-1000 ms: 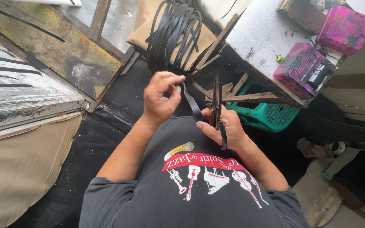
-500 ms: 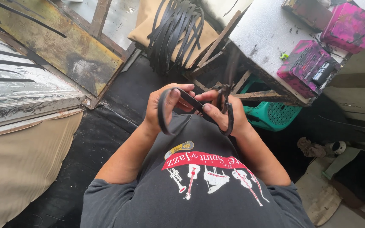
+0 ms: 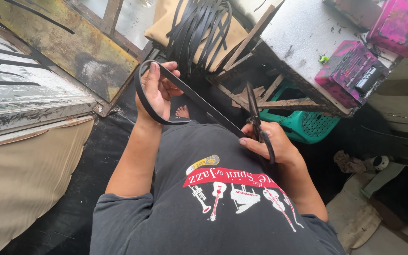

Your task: Cutting leather strips from a bundle, feeding them through a dye applicator box, and hanging them on a rack to dry.

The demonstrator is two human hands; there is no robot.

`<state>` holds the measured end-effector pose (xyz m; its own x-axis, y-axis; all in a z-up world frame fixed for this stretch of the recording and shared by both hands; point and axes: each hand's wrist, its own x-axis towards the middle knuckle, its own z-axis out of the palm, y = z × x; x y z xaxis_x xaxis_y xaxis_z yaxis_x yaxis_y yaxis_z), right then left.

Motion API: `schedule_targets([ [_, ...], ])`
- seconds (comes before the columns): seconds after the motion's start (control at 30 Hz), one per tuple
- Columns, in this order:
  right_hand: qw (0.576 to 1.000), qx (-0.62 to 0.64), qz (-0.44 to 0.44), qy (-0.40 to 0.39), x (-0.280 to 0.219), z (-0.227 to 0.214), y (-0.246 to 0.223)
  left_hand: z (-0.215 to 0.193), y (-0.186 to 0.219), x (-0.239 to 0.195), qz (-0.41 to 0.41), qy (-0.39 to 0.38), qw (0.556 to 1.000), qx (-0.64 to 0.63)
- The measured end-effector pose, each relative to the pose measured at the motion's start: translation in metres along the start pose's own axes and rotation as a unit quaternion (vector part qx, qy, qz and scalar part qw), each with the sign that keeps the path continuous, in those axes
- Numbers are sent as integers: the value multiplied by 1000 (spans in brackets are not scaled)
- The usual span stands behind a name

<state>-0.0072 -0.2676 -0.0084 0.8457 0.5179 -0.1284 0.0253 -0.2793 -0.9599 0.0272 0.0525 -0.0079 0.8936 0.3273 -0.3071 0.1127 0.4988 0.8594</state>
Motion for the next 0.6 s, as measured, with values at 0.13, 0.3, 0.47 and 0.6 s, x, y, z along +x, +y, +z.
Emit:
schedule_targets([
  [0.13,1000,0,24,7,-15,-8,3,-1,-1,10,12,18,1000,-19],
  [0.3,998,1,49,24,-25,-13,0,-3,2,21,18,46,997,-51],
  [0.47,985,-105,140,11,-36,-17,0,-20,5,40,-60,108,987,-101],
  [0.6,982,-105,151,40,-41,-19,4,-31,7,51,-68,176,975,-116],
])
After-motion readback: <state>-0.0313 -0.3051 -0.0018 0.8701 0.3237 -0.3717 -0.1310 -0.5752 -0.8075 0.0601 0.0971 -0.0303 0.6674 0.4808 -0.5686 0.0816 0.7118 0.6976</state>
